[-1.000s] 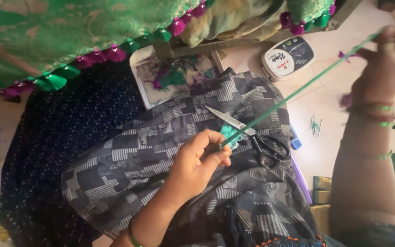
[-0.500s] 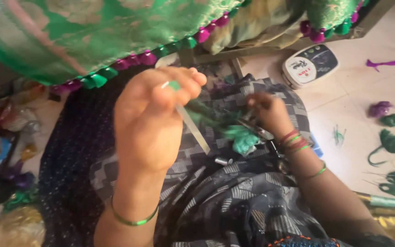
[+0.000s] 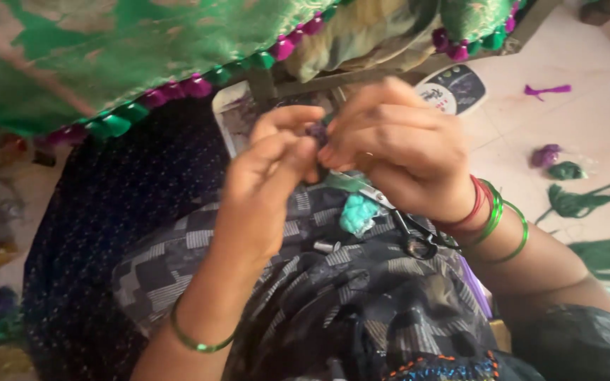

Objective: The recorder is cutting and organizing green fabric strips and threads, likely for making tassels or garment decorations.

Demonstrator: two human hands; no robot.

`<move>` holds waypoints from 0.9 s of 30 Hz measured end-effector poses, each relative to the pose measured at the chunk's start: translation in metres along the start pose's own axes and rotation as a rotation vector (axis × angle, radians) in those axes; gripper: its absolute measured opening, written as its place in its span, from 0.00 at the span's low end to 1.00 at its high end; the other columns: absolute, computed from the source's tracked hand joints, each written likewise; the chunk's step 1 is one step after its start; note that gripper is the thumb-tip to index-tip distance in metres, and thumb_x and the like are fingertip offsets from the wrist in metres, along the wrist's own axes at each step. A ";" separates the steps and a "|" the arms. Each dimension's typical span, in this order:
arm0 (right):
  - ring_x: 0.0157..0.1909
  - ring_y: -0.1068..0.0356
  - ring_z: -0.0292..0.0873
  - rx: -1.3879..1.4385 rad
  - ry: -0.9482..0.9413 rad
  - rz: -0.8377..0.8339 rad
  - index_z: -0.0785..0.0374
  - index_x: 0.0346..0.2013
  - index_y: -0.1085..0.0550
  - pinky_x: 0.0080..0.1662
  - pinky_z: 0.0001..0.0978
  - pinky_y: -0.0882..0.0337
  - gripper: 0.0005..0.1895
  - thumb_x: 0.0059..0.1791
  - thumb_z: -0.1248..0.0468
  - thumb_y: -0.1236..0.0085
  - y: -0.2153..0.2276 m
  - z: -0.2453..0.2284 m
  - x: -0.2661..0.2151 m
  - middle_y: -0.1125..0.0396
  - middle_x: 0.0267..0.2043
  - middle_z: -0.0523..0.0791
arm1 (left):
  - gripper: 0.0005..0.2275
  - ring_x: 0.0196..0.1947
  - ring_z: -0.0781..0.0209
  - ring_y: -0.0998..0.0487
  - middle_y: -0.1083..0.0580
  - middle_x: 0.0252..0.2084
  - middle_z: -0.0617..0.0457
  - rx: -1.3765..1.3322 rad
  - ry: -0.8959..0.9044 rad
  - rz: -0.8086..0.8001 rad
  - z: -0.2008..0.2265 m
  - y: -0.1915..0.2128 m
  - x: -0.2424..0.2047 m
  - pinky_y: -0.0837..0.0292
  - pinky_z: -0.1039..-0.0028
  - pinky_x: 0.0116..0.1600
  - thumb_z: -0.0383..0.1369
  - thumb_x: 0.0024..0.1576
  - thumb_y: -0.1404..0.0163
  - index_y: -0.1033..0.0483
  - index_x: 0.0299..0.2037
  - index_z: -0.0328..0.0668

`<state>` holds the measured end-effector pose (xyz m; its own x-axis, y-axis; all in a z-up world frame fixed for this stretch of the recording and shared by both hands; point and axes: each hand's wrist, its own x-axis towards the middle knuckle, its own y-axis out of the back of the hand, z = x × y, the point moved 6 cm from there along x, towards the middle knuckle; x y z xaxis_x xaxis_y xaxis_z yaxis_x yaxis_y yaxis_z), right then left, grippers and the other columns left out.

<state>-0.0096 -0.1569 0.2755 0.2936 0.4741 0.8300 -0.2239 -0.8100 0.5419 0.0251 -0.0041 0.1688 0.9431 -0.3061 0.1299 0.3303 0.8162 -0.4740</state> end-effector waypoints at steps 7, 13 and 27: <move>0.46 0.27 0.48 0.295 -0.368 -0.103 0.67 0.37 0.24 0.46 0.35 0.27 0.08 0.46 0.78 0.41 0.000 0.012 -0.016 0.28 0.37 0.45 | 0.10 0.61 0.62 0.31 0.32 0.64 0.48 0.103 -0.124 -0.058 0.012 0.018 -0.003 0.36 0.74 0.62 0.35 0.68 0.49 0.25 0.37 0.37; 0.33 0.25 0.42 0.594 -0.877 0.228 0.69 0.43 0.32 0.32 0.27 0.25 0.04 0.59 0.73 0.56 0.049 0.034 -0.069 0.30 0.40 0.48 | 0.14 0.52 0.65 0.25 0.26 0.44 0.55 0.354 0.095 -0.632 -0.075 -0.013 -0.023 0.35 0.74 0.62 0.42 0.67 0.52 0.27 0.35 0.39; 0.36 0.23 0.47 -0.505 -1.113 1.044 0.74 0.47 0.27 0.39 0.38 0.17 0.11 0.65 0.66 0.53 0.406 0.001 -0.558 0.31 0.38 0.47 | 0.15 0.34 0.62 0.29 0.24 0.34 0.50 1.126 0.449 0.103 -0.102 0.182 -0.023 0.35 0.70 0.42 0.36 0.73 0.53 0.20 0.39 0.34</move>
<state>-0.2629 -0.7506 0.0322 0.2700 -0.8430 0.4653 -0.9524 -0.3049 0.0002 0.0595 0.1018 -0.0090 0.9431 -0.1747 -0.2829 0.3141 0.7471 0.5859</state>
